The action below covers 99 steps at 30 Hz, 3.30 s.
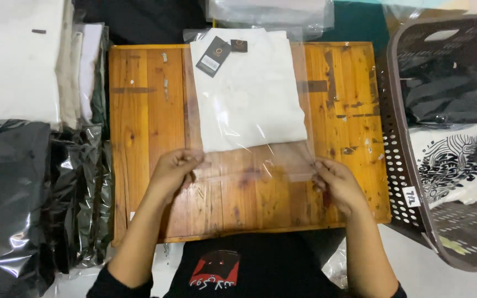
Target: Folding white shirts and placing them into clear plastic packaging bags on a wooden table.
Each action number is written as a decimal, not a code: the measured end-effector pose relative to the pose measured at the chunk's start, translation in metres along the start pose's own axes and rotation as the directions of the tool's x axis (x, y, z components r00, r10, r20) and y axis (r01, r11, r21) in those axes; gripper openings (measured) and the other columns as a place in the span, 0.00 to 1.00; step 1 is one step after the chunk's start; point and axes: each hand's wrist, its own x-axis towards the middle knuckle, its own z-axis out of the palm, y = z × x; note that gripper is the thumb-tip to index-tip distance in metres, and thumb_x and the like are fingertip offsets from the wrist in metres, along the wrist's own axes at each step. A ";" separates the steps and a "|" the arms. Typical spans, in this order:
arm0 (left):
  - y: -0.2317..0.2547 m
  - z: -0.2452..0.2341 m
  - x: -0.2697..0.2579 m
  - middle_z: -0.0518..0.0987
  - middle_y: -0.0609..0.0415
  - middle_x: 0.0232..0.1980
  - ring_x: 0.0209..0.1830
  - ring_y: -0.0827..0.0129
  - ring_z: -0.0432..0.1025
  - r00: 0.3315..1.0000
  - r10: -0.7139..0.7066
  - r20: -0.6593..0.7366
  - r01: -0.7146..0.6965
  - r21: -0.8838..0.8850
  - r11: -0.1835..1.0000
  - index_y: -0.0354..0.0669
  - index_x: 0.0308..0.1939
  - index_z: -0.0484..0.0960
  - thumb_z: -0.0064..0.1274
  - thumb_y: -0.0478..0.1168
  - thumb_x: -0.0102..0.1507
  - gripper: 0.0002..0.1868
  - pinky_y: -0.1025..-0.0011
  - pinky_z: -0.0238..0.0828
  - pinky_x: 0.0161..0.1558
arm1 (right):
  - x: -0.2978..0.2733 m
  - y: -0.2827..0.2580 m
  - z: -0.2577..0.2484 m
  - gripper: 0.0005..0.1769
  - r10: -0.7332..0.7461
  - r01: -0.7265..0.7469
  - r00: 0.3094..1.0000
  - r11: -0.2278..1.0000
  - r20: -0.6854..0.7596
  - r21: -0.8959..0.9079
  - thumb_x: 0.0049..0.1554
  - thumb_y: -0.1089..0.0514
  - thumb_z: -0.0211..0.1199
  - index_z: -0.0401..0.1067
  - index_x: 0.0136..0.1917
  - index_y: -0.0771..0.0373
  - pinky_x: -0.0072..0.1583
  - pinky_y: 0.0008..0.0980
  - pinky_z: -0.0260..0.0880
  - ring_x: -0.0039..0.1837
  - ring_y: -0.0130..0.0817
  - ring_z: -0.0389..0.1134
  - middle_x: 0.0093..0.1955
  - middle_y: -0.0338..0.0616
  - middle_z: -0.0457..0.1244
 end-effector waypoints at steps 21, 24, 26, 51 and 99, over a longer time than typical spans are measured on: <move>0.008 0.003 -0.044 0.83 0.40 0.51 0.55 0.41 0.75 0.989 0.131 0.062 -0.110 0.910 0.400 0.50 0.63 0.80 0.58 0.64 0.56 0.36 0.48 0.69 0.53 | -0.067 -0.049 0.019 0.42 -0.415 0.024 0.901 0.339 -0.126 -0.941 0.46 0.30 0.71 0.72 0.65 0.55 0.61 0.48 0.69 0.62 0.53 0.70 0.57 0.54 0.67; 0.003 0.054 -0.024 0.75 0.27 0.60 0.61 0.32 0.70 0.576 0.764 0.289 -0.614 0.770 0.173 0.33 0.66 0.75 0.59 0.50 0.63 0.33 0.44 0.60 0.64 | -0.050 -0.054 0.051 0.44 -0.774 0.297 0.632 0.201 0.034 -0.934 0.56 0.37 0.65 0.64 0.75 0.68 0.72 0.55 0.57 0.72 0.67 0.59 0.67 0.69 0.60; 0.000 0.081 -0.012 0.65 0.26 0.69 0.69 0.28 0.58 0.607 0.696 0.385 -0.607 0.789 0.093 0.42 0.72 0.69 0.54 0.57 0.64 0.37 0.39 0.49 0.68 | -0.036 -0.061 0.089 0.40 -0.780 0.299 0.613 0.082 0.126 -0.951 0.60 0.39 0.59 0.60 0.79 0.60 0.73 0.60 0.48 0.77 0.67 0.49 0.75 0.65 0.51; -0.007 0.105 0.132 0.55 0.35 0.81 0.82 0.44 0.47 0.542 0.765 0.347 -0.451 0.889 -0.083 0.61 0.78 0.64 0.50 0.58 0.64 0.38 0.41 0.35 0.75 | 0.087 -0.103 0.147 0.32 -0.650 0.304 0.742 0.108 0.164 -0.947 0.67 0.39 0.46 0.55 0.83 0.37 0.70 0.83 0.29 0.82 0.78 0.29 0.86 0.59 0.37; -0.008 0.048 -0.008 0.70 0.24 0.64 0.59 0.36 0.74 0.998 0.058 0.025 -0.062 0.575 0.816 0.33 0.79 0.46 0.56 0.51 0.64 0.49 0.42 0.75 0.47 | -0.059 0.013 0.092 0.46 -0.712 0.622 0.546 -0.010 0.443 -0.783 0.47 0.31 0.65 0.64 0.75 0.45 0.76 0.70 0.38 0.83 0.69 0.41 0.84 0.52 0.48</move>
